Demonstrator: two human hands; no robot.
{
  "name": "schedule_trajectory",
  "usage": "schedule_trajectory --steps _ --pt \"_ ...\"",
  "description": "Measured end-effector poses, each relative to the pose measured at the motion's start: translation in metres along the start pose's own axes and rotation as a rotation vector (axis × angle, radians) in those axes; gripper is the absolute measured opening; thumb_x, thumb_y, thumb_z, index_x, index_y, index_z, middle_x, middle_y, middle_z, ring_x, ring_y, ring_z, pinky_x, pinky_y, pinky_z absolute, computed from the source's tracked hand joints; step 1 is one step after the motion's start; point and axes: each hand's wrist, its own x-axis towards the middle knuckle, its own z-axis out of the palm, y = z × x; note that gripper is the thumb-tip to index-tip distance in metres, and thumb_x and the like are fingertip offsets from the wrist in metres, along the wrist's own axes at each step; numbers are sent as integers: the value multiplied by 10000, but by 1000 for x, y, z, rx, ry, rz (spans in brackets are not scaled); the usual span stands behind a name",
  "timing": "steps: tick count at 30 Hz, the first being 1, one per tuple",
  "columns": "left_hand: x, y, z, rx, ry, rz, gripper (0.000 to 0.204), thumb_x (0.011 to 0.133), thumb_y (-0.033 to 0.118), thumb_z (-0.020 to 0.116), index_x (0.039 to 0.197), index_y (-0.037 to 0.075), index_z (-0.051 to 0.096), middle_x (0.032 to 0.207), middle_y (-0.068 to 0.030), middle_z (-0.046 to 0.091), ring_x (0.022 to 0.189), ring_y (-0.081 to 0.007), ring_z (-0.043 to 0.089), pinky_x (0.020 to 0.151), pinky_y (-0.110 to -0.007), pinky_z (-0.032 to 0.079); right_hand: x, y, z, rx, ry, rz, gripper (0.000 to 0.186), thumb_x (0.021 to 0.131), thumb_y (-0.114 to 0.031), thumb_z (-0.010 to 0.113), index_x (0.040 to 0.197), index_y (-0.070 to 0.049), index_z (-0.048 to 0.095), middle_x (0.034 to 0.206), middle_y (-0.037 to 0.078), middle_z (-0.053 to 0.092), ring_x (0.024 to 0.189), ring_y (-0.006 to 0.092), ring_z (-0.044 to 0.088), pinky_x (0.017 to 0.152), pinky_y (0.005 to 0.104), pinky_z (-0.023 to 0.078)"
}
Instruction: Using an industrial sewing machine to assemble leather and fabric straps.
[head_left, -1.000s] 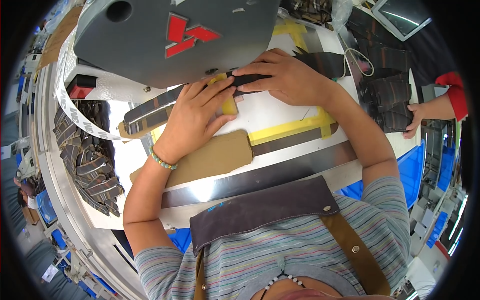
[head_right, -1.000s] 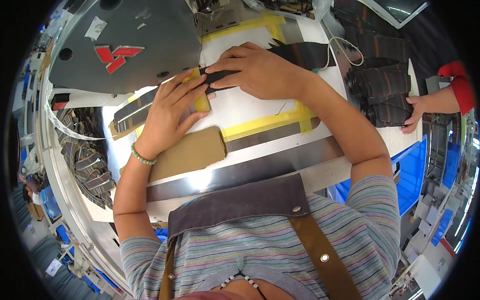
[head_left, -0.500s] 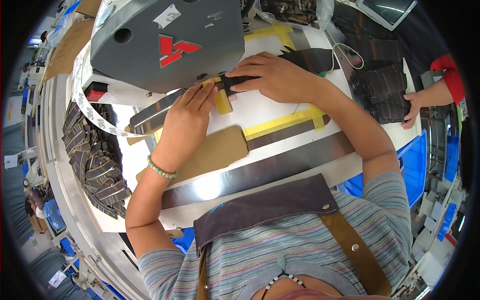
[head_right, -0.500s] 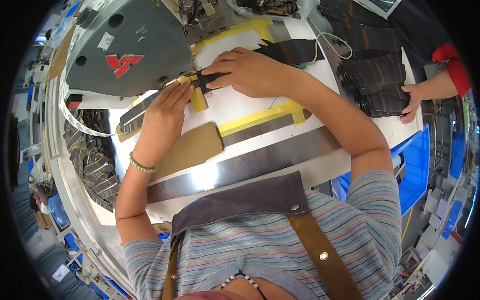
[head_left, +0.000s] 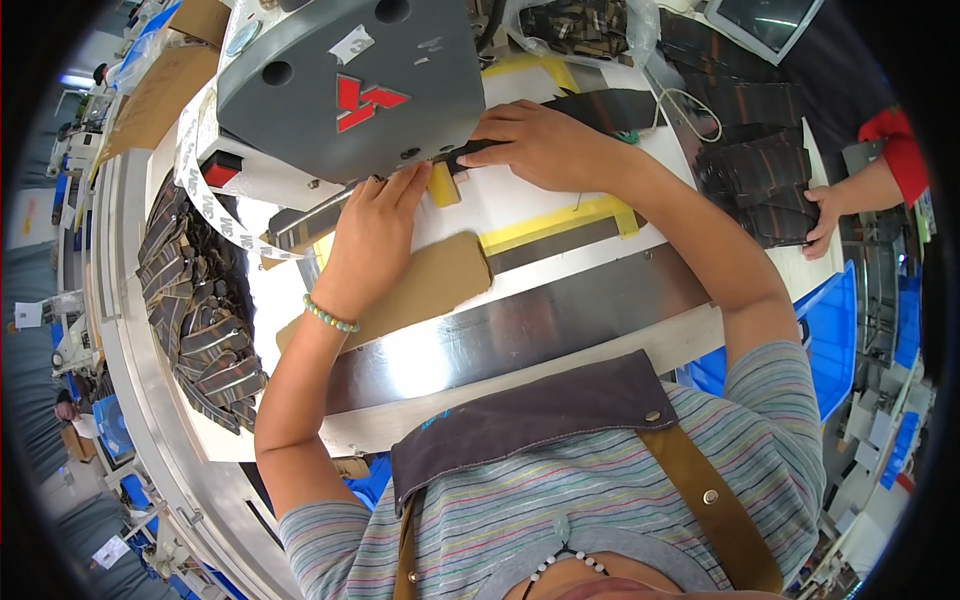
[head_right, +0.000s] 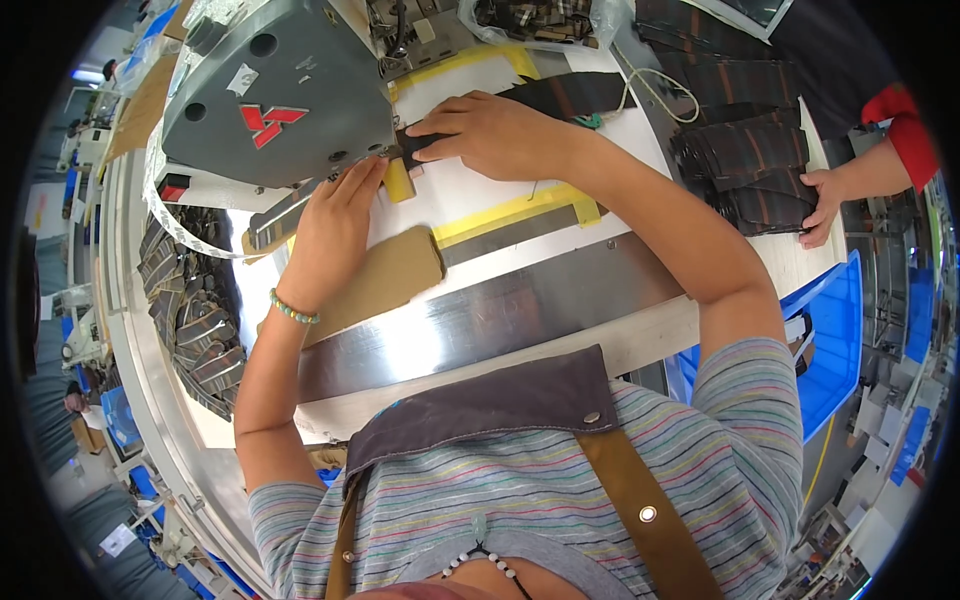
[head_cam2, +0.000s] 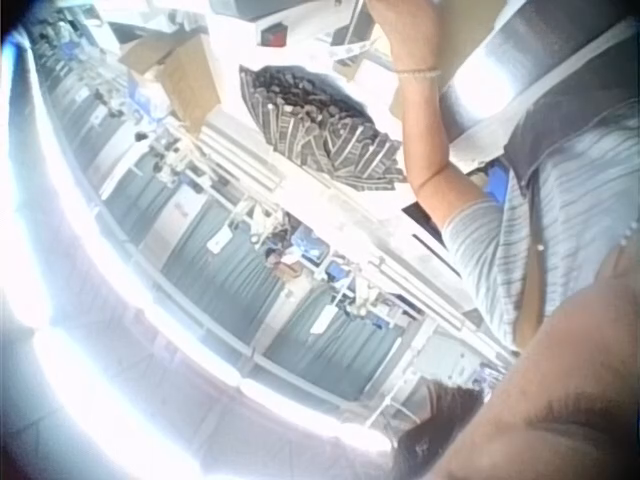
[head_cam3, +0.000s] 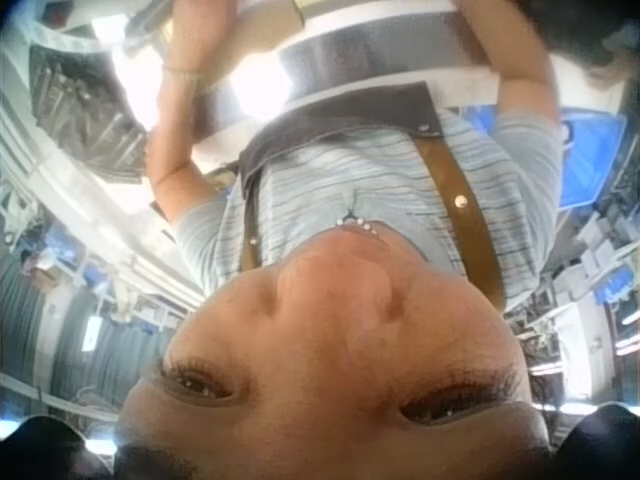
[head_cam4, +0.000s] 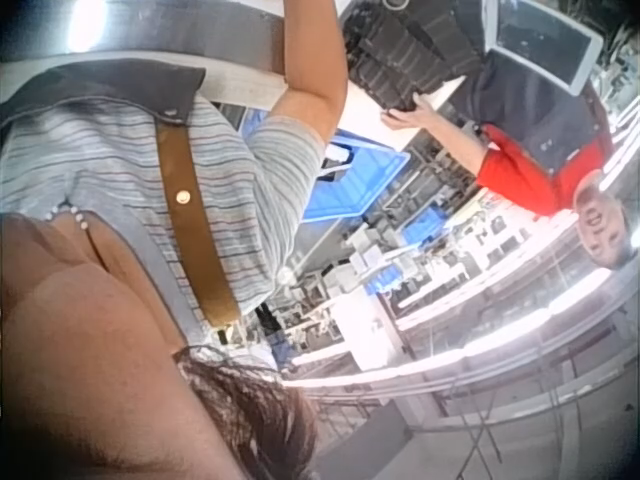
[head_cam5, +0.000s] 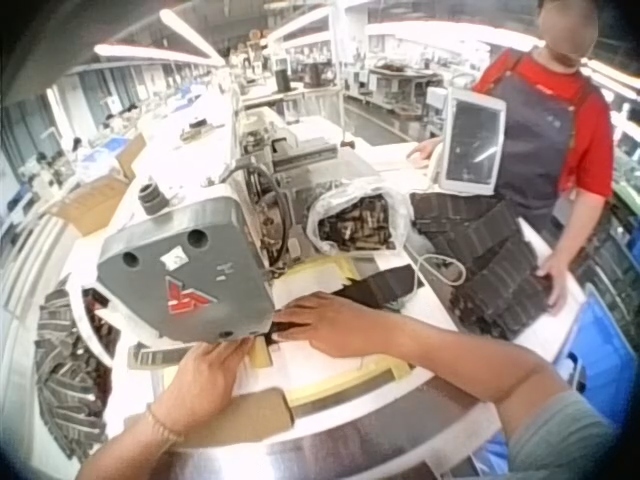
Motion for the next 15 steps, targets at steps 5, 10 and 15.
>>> schedule_trajectory --steps 5,10,15 --pt "6 -19 9 -64 -35 -71 534 918 -55 581 1448 -36 640 1369 -222 714 1072 -362 680 956 -439 536 7 8 -1 -45 10 6 462 940 -25 647 1354 -179 780 1554 21 648 1394 236 599 1155 428 502" --pt "0 -30 11 -241 -16 -93 533 954 -56 586 1482 -5 637 1269 -239 729 1001 -375 670 893 -465 524 -4 10 -26 64 -58 22 484 920 26 640 1380 -91 734 1444 93 678 1382 311 601 1180 458 501" --pt "-11 -35 1 -319 -43 -189 479 1031 -6 588 1508 11 631 1073 -226 702 942 -396 645 855 -489 510 -41 -4 -204 403 20 197 369 1009 -59 507 1231 30 788 1218 183 779 1147 310 731 1064 404 539"
